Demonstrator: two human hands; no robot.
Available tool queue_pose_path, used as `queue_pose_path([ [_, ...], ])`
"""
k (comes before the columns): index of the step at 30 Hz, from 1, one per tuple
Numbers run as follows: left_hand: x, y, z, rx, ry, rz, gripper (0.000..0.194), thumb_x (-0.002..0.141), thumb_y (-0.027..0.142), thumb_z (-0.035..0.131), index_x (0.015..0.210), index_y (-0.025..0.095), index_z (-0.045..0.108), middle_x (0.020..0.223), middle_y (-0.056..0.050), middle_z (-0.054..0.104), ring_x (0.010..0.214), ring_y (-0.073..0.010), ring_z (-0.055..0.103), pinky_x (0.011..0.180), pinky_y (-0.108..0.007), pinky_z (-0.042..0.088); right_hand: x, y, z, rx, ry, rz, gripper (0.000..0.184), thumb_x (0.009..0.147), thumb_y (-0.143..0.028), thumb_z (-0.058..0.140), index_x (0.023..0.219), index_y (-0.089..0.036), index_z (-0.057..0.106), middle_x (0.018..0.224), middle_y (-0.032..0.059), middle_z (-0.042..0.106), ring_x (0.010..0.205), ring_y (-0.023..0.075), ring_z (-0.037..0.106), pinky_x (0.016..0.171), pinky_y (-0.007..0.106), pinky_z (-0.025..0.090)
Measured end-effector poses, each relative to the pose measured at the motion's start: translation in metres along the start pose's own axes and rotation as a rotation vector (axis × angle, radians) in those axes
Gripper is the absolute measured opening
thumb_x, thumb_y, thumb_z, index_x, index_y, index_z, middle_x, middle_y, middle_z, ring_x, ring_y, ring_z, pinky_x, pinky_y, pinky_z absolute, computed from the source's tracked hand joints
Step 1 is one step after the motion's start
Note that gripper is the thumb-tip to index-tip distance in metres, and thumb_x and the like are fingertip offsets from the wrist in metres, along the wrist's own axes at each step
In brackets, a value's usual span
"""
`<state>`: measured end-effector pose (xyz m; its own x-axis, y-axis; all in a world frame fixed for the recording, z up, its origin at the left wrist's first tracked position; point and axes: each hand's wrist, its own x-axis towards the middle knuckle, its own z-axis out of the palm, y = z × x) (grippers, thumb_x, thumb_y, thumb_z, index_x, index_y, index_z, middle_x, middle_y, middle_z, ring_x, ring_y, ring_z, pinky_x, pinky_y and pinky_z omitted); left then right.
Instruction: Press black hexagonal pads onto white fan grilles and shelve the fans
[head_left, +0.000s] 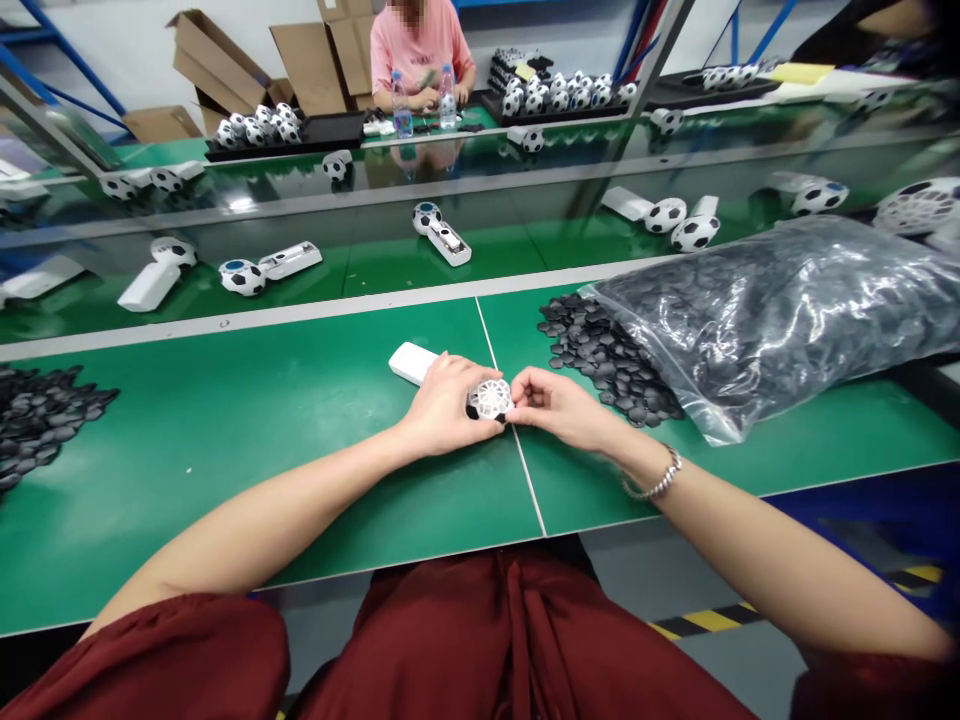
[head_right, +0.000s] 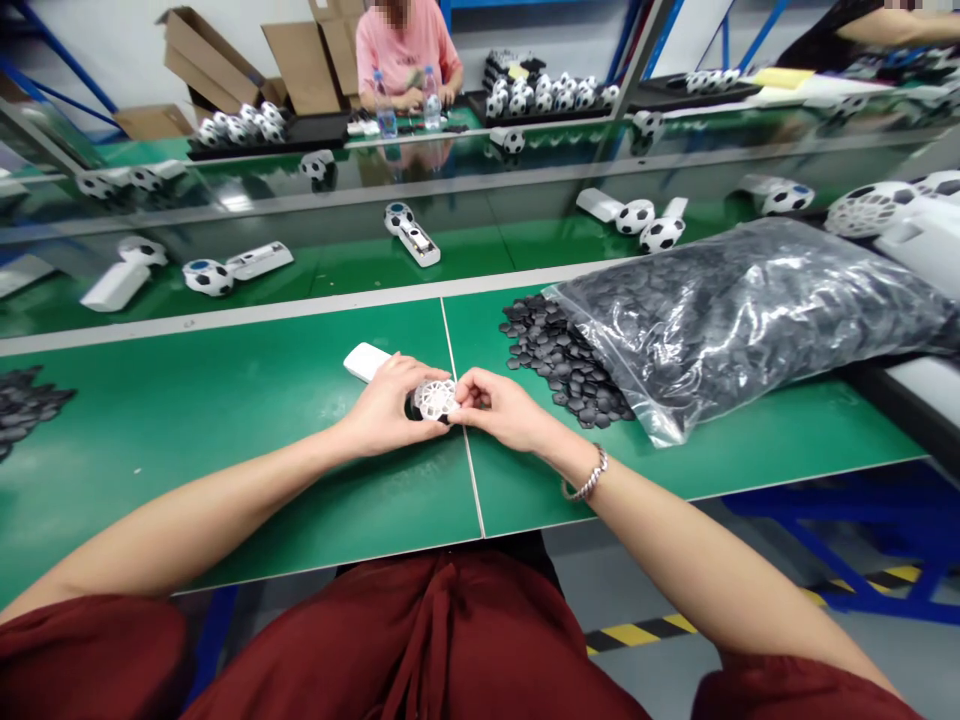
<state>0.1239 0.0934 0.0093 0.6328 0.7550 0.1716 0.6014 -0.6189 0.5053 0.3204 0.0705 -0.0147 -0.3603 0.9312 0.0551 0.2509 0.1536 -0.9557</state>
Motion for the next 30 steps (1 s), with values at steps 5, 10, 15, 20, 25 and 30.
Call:
queue_pose_path([
  [5, -0.001, -0.006, -0.012, -0.053, -0.151, 0.101, 0.054, 0.064, 0.038, 0.069, 0.112, 0.02, 0.055, 0.112, -0.006, 0.059, 0.113, -0.0277, 0.045, 0.107, -0.05, 0.016, 0.005, 0.014, -0.048, -0.774, 0.249, -0.103, 0.008, 0.079, -0.025, 0.058, 0.082, -0.017, 0.061, 0.083, 0.0071, 0.059, 0.077, 0.0202, 0.054, 0.074, 0.036, 0.045],
  [10, -0.001, -0.002, -0.015, -0.088, -0.307, 0.073, 0.064, 0.065, 0.032, 0.069, 0.124, 0.024, 0.047, 0.131, -0.005, 0.05, 0.134, -0.0353, 0.014, 0.106, -0.059, 0.008, 0.012, 0.022, -0.067, -1.214, 0.088, -0.139, 0.017, 0.084, -0.022, 0.053, 0.092, -0.015, 0.066, 0.091, 0.0099, 0.063, 0.086, 0.0238, 0.054, 0.08, 0.037, 0.043],
  [15, -0.005, 0.001, -0.007, -0.138, -0.236, 0.045, 0.056, 0.07, 0.031, 0.066, 0.121, 0.018, 0.048, 0.129, -0.009, 0.049, 0.137, -0.0323, 0.008, 0.109, -0.055, 0.012, 0.018, 0.016, -0.063, -1.365, 0.012, -0.135, 0.021, 0.087, -0.015, 0.045, 0.095, -0.014, 0.065, 0.083, 0.0103, 0.063, 0.082, 0.0226, 0.054, 0.072, 0.032, 0.043],
  [20, -0.004, -0.009, -0.016, -0.245, -0.345, 0.179, 0.058, 0.069, 0.014, 0.059, 0.125, 0.013, 0.043, 0.136, -0.012, 0.041, 0.138, -0.0248, 0.011, 0.111, -0.044, 0.02, 0.008, 0.011, -0.053, -1.122, 0.039, -0.195, 0.022, 0.086, -0.012, 0.043, 0.096, -0.015, 0.063, 0.085, 0.0087, 0.062, 0.083, 0.0211, 0.055, 0.075, 0.032, 0.045],
  [25, -0.007, -0.01, -0.011, -0.239, -0.29, 0.178, 0.059, 0.066, 0.011, 0.059, 0.123, 0.015, 0.044, 0.137, -0.012, 0.04, 0.138, -0.0253, 0.01, 0.111, -0.046, 0.019, -0.017, -0.004, -0.027, -0.806, 0.051, -0.289, 0.016, 0.087, -0.02, 0.05, 0.096, -0.017, 0.062, 0.087, 0.0065, 0.062, 0.081, 0.0181, 0.055, 0.074, 0.032, 0.046],
  [30, -0.008, -0.01, -0.005, -0.241, -0.252, 0.181, 0.06, 0.065, 0.011, 0.06, 0.122, 0.014, 0.044, 0.135, -0.012, 0.041, 0.137, -0.0258, 0.013, 0.111, -0.046, 0.02, -0.027, -0.018, -0.003, -0.693, 0.081, -0.374, 0.014, 0.088, -0.024, 0.049, 0.088, -0.02, 0.063, 0.084, 0.0053, 0.061, 0.081, 0.0181, 0.054, 0.074, 0.032, 0.045],
])
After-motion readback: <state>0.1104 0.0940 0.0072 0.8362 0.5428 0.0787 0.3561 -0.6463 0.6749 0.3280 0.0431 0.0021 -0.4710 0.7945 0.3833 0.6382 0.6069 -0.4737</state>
